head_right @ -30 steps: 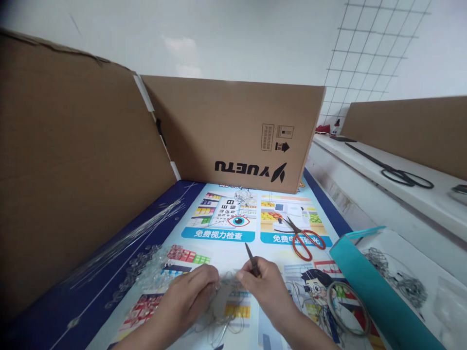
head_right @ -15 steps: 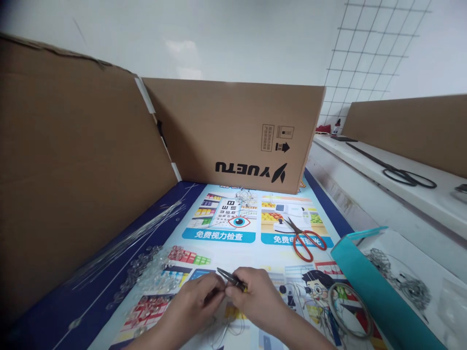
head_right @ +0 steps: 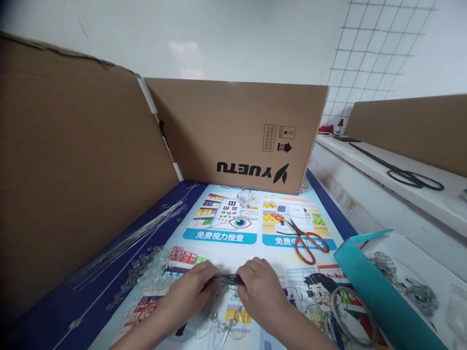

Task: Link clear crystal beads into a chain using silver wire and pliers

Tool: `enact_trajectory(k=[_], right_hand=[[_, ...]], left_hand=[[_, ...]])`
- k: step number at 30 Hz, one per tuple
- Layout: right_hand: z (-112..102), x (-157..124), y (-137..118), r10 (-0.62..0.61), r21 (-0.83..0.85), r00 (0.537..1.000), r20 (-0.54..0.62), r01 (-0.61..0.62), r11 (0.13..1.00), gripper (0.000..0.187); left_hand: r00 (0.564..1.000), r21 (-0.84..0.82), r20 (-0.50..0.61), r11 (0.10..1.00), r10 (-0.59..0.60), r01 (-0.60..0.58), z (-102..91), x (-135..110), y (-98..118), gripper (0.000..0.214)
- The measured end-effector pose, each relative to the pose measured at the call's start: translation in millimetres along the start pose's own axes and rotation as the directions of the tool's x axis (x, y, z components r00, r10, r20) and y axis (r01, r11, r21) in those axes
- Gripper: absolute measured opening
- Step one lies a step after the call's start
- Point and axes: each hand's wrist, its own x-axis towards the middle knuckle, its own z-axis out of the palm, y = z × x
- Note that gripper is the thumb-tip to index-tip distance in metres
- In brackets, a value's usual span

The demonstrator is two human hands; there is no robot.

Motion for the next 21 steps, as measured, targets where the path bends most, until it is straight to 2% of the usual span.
enact_trajectory(k=[7,13,21], right_hand=[[8.7,6.5,7.0,-0.183,-0.085,0.982,0.047,0.186,0.979,0.010],[10.5,8.1,9.5,-0.231,-0.044,0.973,0.012,0.231,0.972,0.016],[10.1,8.1,10.2,-0.266,-0.033,0.964,-0.011,0.266,0.963,0.014]], left_hand=[[1.000,-0.017,0.001,1.000,-0.002,0.002,10.8,1.2,-2.3,0.017],[1.000,-0.012,0.001,1.000,0.005,-0.005,15.7,1.1,-4.7,0.017],[0.999,0.034,0.009,0.998,0.044,-0.044,14.4,-0.5,2.5,0.019]])
